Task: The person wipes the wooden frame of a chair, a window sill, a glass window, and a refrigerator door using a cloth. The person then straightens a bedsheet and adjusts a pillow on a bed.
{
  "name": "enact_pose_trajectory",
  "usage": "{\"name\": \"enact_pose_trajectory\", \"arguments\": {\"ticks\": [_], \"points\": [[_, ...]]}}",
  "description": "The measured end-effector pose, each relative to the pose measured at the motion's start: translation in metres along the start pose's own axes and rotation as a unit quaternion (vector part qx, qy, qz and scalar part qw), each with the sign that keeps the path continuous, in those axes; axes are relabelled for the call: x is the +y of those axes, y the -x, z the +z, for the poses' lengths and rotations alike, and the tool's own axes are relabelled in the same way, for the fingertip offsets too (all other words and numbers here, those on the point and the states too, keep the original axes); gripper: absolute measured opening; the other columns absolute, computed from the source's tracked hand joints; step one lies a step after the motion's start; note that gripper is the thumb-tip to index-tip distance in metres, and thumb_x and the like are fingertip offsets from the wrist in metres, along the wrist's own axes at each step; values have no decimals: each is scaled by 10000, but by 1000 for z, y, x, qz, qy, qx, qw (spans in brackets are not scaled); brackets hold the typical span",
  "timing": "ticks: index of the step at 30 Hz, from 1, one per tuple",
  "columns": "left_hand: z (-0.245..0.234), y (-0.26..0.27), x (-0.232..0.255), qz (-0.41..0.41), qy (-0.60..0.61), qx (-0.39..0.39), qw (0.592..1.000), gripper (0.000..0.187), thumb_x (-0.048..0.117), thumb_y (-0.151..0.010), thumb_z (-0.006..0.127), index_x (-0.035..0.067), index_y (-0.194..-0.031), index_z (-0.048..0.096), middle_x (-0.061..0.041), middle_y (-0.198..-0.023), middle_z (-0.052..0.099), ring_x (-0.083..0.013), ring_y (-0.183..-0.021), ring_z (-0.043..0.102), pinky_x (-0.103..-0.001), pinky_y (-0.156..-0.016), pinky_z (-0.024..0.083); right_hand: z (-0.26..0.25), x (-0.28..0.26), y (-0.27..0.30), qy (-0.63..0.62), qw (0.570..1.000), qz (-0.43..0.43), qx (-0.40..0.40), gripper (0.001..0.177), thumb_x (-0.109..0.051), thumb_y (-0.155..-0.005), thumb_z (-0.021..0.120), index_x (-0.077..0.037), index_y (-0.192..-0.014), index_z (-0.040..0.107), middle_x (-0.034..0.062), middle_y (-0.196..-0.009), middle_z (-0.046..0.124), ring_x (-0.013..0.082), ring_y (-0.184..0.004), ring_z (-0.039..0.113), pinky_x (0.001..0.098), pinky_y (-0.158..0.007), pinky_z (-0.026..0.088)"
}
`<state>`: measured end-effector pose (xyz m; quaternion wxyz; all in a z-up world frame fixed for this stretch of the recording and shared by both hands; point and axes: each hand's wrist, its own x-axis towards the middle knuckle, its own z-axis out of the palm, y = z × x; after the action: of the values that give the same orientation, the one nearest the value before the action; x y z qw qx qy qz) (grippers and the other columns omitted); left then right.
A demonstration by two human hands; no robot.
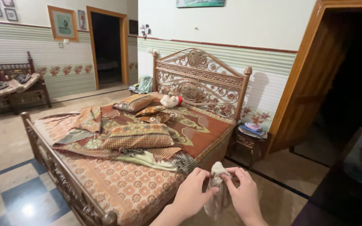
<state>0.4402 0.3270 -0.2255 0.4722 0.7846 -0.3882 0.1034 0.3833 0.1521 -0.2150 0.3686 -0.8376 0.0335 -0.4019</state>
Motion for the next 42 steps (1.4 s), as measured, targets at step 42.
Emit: {"name": "enact_pose_trajectory", "arguments": {"ticks": [42], "points": [[142, -454, -334, -44, -112, -64, 991, 99, 237, -803, 745, 180, -848, 812, -135, -973, 668, -325, -995, 662, -464, -850, 541, 201, 455, -378, -111, 941, 258, -190, 200, -245, -906, 755, -59, -952, 813, -37, -750, 636, 65, -694, 501, 248, -628, 402]]}}
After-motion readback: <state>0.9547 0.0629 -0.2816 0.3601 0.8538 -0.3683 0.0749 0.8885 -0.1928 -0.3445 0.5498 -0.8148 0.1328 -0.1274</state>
